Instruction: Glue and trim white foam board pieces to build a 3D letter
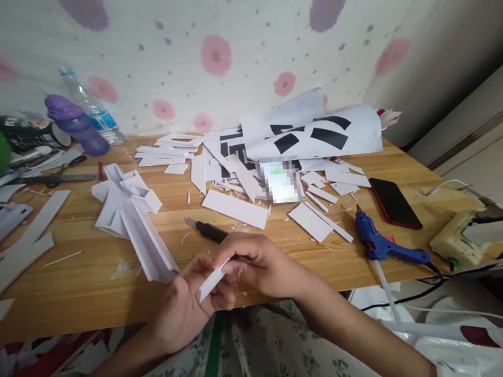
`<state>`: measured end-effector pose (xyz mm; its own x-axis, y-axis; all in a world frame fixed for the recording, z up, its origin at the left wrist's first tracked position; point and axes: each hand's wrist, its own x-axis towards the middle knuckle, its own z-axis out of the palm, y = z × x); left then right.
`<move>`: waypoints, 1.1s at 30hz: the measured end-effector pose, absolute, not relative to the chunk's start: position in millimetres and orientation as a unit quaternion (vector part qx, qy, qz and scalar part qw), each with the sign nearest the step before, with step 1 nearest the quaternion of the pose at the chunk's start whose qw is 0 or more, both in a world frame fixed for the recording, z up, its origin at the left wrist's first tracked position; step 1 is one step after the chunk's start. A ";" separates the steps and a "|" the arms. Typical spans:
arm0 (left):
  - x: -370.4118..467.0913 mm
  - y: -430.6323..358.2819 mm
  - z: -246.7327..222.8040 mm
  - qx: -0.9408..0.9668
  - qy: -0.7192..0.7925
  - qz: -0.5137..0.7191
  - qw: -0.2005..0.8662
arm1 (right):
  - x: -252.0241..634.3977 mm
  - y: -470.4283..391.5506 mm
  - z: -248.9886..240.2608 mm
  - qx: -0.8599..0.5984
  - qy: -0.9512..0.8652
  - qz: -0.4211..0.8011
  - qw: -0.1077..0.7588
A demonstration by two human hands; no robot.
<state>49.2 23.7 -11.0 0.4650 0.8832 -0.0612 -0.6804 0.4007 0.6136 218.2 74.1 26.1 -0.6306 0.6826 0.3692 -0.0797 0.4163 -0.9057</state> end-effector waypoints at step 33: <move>66.5 24.7 -0.2 0.156 0.315 0.543 0.763 | 244.6 38.0 29.8 -0.392 -0.875 0.176 0.223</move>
